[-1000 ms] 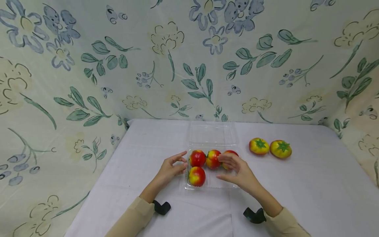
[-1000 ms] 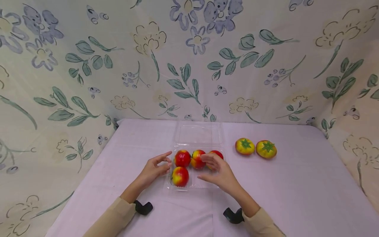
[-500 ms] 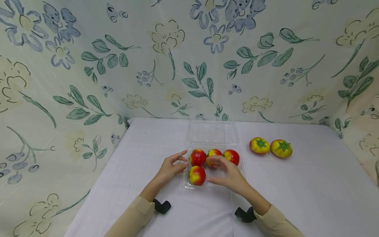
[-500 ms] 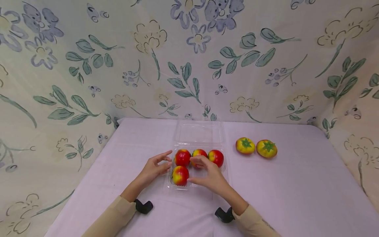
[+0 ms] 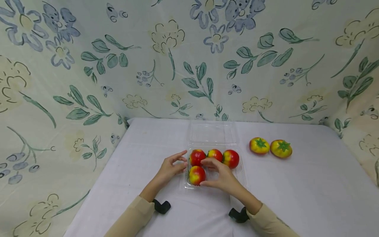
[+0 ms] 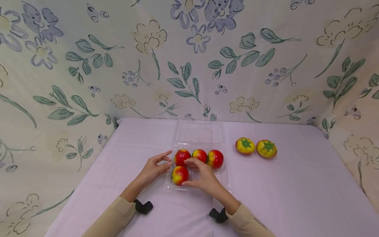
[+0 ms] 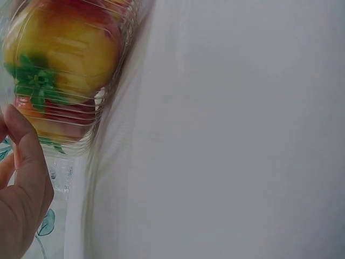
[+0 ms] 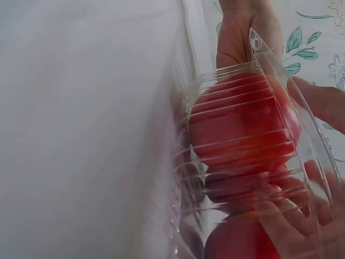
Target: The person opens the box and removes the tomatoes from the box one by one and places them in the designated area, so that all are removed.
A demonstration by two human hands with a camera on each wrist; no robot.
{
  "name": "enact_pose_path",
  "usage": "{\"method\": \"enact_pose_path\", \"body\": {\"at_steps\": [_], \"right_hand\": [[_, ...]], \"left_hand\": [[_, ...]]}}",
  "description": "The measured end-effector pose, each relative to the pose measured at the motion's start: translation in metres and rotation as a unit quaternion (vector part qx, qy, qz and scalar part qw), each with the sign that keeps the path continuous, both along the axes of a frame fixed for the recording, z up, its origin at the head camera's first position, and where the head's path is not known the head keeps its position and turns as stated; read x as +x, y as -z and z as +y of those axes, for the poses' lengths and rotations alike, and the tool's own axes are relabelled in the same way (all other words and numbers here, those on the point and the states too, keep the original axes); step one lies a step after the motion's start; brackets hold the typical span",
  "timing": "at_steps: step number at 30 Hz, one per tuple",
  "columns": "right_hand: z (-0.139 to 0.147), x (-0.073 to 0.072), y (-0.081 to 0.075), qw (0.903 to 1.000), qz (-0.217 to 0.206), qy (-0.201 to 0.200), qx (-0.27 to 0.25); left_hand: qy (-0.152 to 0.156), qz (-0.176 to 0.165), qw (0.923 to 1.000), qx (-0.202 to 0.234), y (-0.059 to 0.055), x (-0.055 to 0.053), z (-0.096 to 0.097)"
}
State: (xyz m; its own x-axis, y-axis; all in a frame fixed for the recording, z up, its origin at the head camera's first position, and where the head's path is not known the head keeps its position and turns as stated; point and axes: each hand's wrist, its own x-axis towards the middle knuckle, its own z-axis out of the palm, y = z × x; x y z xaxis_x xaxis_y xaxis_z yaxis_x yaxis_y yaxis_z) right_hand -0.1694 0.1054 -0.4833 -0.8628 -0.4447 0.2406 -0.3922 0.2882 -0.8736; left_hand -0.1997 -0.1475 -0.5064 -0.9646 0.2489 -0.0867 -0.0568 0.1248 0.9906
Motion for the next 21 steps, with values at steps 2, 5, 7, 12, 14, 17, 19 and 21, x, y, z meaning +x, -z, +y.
{"method": "enact_pose_path", "body": {"at_steps": [2, 5, 7, 12, 14, 17, 19, 21], "right_hand": [[-0.001, -0.001, 0.002, 0.9999, 0.009, -0.001, 0.004], [-0.003, -0.001, 0.003, 0.9997, 0.020, -0.003, 0.010], [-0.005, -0.001, 0.003, 0.9996, 0.025, -0.003, 0.013], [-0.010, 0.000, 0.000, 0.9992, 0.027, 0.004, 0.030], [-0.011, 0.000, -0.001, 0.9991, 0.024, 0.005, 0.034], [-0.013, 0.000, -0.002, 0.9991, 0.019, 0.005, 0.038], [-0.014, 0.000, -0.002, 0.9990, 0.014, 0.004, 0.043], [-0.014, 0.000, -0.003, 0.9988, 0.009, 0.004, 0.048]], "left_hand": [[0.000, 0.001, 1.0000, -0.002, 0.001, 0.000, 0.000], [0.001, 0.002, 1.0000, 0.002, 0.001, 0.000, 0.000], [0.001, 0.002, 1.0000, 0.005, 0.001, 0.000, 0.000], [0.003, 0.001, 1.0000, 0.007, 0.002, 0.000, -0.001], [0.003, 0.002, 1.0000, 0.007, 0.002, 0.000, -0.001], [0.005, 0.003, 0.9999, 0.010, 0.002, 0.000, -0.001], [0.004, 0.003, 0.9999, 0.010, 0.001, 0.000, -0.001], [0.004, 0.002, 1.0000, 0.009, 0.001, 0.000, -0.001]]}}
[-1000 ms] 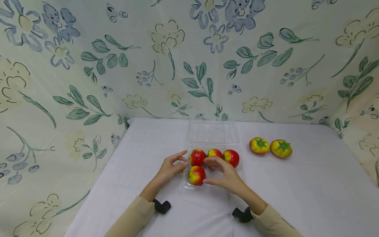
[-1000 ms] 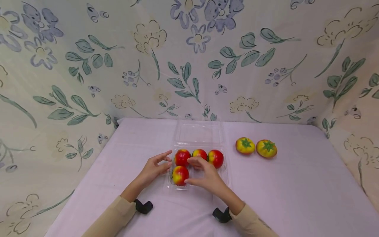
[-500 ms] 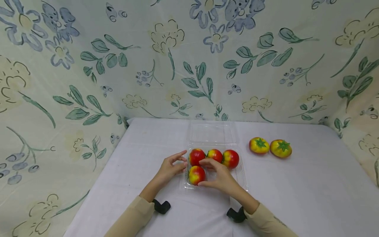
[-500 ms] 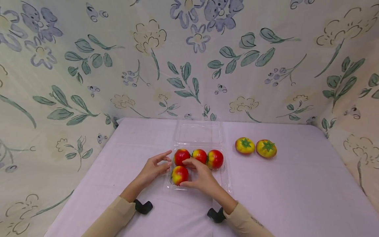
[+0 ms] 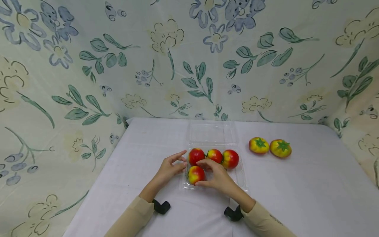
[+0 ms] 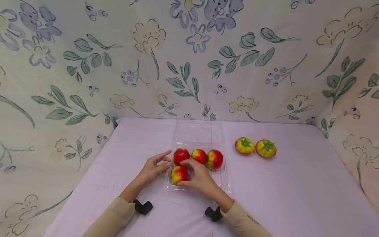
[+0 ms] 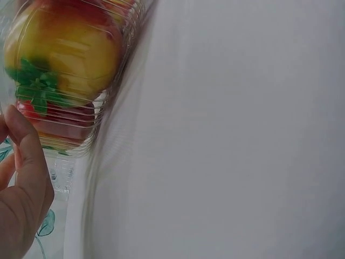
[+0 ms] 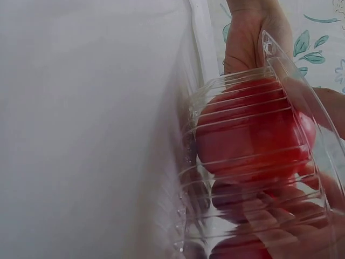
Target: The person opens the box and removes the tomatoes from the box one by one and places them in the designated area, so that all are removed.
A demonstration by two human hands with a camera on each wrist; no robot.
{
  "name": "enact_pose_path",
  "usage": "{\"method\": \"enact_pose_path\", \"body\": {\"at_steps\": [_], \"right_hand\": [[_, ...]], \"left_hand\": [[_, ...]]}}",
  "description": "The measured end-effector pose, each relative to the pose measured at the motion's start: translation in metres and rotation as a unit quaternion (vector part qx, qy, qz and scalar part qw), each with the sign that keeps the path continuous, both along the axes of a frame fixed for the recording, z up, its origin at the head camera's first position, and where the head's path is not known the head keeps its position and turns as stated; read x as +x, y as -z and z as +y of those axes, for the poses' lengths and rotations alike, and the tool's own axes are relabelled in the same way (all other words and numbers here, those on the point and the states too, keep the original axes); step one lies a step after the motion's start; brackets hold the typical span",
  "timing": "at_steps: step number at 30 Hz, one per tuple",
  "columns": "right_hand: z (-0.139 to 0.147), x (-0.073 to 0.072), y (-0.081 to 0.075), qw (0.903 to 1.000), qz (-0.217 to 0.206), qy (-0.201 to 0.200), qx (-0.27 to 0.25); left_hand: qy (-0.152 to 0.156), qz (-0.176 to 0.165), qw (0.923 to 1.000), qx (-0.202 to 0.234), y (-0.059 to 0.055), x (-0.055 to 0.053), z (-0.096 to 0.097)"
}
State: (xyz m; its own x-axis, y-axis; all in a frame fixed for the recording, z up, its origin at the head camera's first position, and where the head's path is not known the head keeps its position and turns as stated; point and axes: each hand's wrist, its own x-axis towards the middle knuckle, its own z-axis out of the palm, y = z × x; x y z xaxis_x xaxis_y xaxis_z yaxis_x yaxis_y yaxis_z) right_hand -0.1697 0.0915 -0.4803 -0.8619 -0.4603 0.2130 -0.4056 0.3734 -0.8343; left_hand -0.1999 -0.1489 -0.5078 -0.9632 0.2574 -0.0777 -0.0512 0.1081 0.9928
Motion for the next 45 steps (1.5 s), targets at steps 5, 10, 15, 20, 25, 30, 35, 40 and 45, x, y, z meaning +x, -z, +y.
{"method": "enact_pose_path", "body": {"at_steps": [5, 10, 15, 20, 25, 30, 35, 40, 45], "right_hand": [[-0.0001, -0.0006, -0.0007, 0.9999, -0.010, -0.007, 0.007], [0.0005, -0.0018, 0.0003, 0.9996, -0.019, -0.016, 0.011], [0.0009, -0.0024, 0.0004, 0.9991, -0.033, -0.015, 0.022], [0.0010, -0.0027, 0.0003, 0.9990, -0.031, -0.016, 0.029], [0.0016, -0.0033, 0.0010, 0.9993, -0.023, -0.019, 0.023], [0.0020, -0.0045, 0.0020, 0.9995, -0.004, -0.030, 0.007], [0.0034, -0.0058, 0.0041, 0.9995, 0.004, -0.030, -0.003], [0.0055, -0.0060, 0.0048, 0.9996, 0.009, -0.026, -0.008], [0.0071, -0.0052, 0.0025, 0.9997, -0.002, -0.021, -0.011]], "left_hand": [[-0.002, -0.001, 1.0000, 0.004, 0.0015, -0.0011, -0.0001], [-0.004, -0.006, 0.9999, 0.014, 0.0017, -0.0013, 0.0002], [-0.008, -0.011, 0.9998, 0.014, 0.0006, 0.0000, 0.0005], [-0.005, -0.010, 0.9999, 0.012, 0.0010, 0.0004, -0.0001], [-0.003, -0.006, 1.0000, 0.005, 0.0002, 0.0013, 0.0001], [-0.001, -0.003, 1.0000, -0.002, -0.0018, 0.0016, 0.0007], [-0.002, -0.002, 0.9999, -0.010, -0.0030, 0.0013, 0.0009], [-0.003, 0.000, 0.9999, -0.011, -0.0036, 0.0016, 0.0011], [-0.004, 0.000, 0.9999, -0.011, -0.0033, 0.0015, 0.0018]]}}
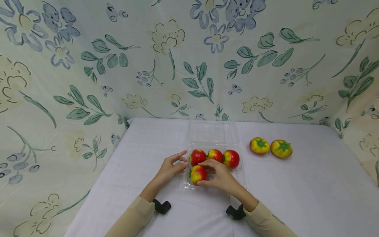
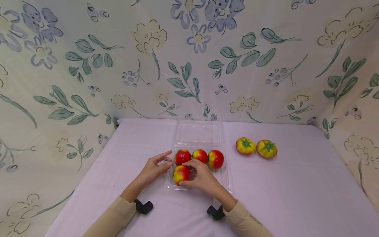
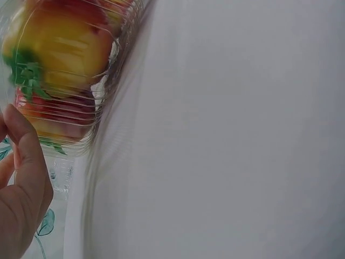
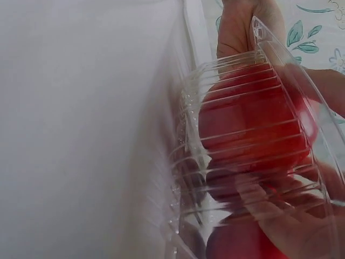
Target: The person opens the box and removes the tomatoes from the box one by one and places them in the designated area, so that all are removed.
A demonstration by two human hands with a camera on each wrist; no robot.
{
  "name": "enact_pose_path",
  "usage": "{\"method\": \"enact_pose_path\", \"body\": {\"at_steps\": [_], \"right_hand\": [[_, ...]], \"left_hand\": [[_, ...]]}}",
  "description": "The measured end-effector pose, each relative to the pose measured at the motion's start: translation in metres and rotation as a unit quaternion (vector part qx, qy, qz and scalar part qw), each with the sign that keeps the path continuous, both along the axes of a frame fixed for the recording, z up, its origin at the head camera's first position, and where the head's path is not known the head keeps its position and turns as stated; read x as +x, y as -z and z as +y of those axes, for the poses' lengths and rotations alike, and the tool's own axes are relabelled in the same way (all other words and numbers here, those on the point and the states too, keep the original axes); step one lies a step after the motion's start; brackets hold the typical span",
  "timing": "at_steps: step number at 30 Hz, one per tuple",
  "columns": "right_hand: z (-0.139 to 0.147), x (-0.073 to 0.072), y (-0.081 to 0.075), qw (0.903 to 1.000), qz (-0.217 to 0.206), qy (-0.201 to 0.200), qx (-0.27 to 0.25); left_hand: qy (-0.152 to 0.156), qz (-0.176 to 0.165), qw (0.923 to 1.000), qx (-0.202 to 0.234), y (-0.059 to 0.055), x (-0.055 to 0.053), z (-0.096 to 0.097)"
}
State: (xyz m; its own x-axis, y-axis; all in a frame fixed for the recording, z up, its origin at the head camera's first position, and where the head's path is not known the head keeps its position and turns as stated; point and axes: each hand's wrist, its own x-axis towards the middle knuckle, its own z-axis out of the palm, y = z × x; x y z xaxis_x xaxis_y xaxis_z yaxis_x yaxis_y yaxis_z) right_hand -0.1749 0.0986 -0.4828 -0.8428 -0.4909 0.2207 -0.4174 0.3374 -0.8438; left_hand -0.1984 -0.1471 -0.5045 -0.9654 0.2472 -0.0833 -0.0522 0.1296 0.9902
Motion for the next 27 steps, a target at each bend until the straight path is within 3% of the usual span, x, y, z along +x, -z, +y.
{"method": "enact_pose_path", "body": {"at_steps": [9, 27], "right_hand": [[0.004, 0.002, -0.003, 0.9998, -0.014, 0.008, -0.012], [0.014, 0.004, -0.005, 0.9975, -0.048, 0.026, -0.045]], "left_hand": [[0.009, -0.003, 0.9999, -0.005, -0.006, -0.001, 0.001], [-0.006, -0.007, 0.9999, 0.008, 0.001, -0.001, 0.000]]}}
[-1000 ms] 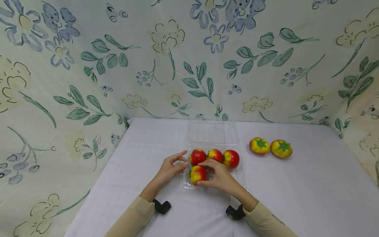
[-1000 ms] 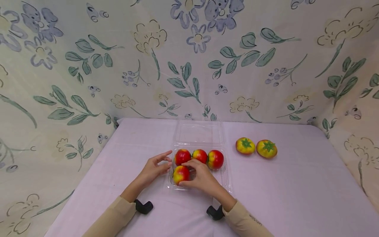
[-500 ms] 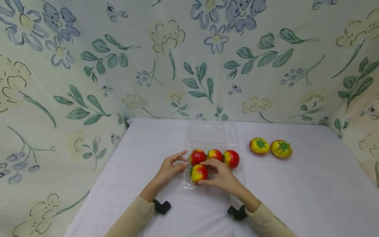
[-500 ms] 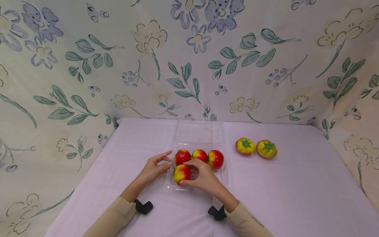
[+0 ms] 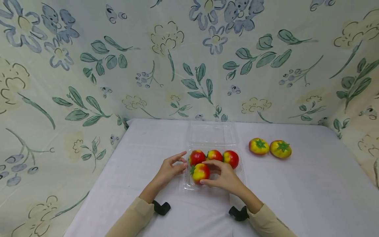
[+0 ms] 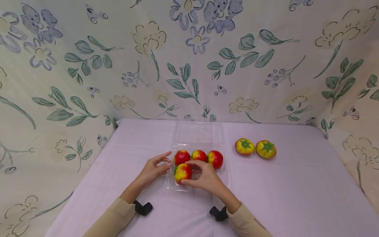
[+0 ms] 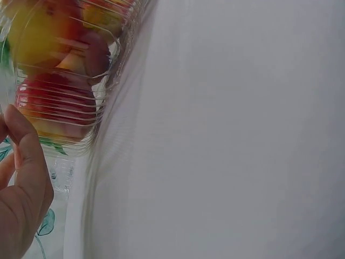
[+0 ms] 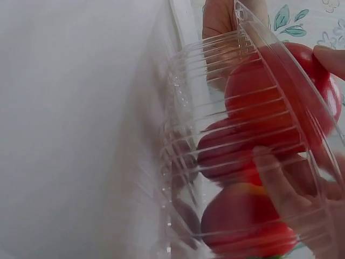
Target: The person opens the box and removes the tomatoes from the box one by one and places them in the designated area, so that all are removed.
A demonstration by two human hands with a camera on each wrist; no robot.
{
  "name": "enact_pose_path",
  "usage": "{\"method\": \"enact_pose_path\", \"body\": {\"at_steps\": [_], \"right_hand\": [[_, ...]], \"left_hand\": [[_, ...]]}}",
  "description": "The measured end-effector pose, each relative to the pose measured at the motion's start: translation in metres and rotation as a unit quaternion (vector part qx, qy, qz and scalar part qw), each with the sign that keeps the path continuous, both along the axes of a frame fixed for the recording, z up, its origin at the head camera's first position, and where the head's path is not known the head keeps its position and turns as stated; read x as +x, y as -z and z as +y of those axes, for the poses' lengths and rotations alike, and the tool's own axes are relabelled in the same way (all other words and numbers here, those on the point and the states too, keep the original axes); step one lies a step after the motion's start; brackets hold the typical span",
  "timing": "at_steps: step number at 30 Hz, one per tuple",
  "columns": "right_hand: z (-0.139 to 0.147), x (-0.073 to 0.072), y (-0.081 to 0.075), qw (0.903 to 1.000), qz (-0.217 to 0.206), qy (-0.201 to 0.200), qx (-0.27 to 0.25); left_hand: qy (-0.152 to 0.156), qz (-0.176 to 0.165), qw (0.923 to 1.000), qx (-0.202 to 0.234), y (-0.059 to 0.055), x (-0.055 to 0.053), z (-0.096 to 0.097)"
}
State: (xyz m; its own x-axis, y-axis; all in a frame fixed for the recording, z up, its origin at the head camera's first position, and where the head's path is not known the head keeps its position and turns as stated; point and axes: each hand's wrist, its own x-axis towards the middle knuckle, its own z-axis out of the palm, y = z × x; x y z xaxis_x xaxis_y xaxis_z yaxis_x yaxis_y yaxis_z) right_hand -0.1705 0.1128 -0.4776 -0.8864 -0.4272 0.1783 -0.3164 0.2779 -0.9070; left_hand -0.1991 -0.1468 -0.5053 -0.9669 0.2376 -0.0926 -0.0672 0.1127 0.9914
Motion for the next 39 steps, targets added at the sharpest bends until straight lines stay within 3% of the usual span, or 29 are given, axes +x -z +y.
{"method": "enact_pose_path", "body": {"at_steps": [15, 26, 39], "right_hand": [[0.011, 0.002, -0.004, 0.9995, 0.001, -0.006, -0.031], [0.023, 0.002, -0.008, 0.9971, -0.030, -0.016, -0.069], [0.038, 0.001, -0.009, 0.9978, -0.026, -0.001, -0.061]], "left_hand": [[0.000, -0.012, 0.9997, 0.021, 0.000, -0.001, 0.000], [0.003, -0.018, 0.9993, 0.033, 0.000, 0.000, 0.001], [-0.001, -0.022, 0.9991, 0.037, 0.000, -0.001, 0.003]]}}
